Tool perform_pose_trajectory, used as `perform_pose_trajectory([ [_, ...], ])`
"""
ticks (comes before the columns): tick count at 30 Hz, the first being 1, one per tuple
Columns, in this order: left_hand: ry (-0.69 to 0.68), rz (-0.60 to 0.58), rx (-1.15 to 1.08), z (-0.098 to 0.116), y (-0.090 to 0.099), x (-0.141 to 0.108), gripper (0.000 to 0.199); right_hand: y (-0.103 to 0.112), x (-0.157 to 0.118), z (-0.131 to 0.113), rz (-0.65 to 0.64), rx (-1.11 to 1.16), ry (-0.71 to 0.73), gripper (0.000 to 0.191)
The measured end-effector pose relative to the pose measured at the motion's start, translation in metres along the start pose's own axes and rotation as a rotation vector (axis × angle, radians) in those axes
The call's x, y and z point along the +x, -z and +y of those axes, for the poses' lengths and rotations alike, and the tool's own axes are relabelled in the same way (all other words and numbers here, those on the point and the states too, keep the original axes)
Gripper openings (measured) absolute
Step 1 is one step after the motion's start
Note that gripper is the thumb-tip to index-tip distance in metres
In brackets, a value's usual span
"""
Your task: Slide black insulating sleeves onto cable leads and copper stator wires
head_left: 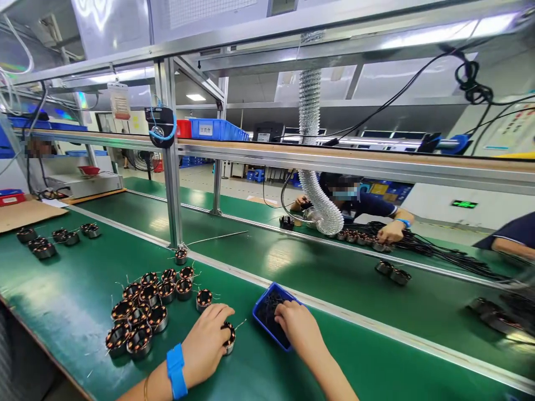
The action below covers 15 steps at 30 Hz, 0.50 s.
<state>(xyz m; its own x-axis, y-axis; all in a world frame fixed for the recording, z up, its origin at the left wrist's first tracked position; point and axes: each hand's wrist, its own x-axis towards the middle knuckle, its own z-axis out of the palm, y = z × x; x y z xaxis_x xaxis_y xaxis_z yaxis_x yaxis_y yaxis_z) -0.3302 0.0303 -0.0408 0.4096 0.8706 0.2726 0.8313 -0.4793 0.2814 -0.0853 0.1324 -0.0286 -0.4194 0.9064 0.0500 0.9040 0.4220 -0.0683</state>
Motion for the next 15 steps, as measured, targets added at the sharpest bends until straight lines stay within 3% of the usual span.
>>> perform_pose_trajectory([
  [4,-0.134,-0.097,-0.048,0.003,-0.008,0.002,0.025,-0.002,-0.002,0.005,0.084,0.059,-0.08,0.023],
  [10,-0.233,-0.1,-0.121,-0.013,-0.016,-0.001,0.038,-0.002,0.0,0.008,0.251,0.158,-0.209,0.023],
  [12,-0.208,-0.127,-0.214,-0.015,-0.019,-0.001,0.033,-0.001,-0.004,0.006,0.308,0.222,-0.223,0.027],
  [15,-0.151,-0.137,-0.253,-0.01,-0.024,-0.003,0.006,-0.007,-0.02,-0.005,0.361,0.359,-0.194,0.033],
])
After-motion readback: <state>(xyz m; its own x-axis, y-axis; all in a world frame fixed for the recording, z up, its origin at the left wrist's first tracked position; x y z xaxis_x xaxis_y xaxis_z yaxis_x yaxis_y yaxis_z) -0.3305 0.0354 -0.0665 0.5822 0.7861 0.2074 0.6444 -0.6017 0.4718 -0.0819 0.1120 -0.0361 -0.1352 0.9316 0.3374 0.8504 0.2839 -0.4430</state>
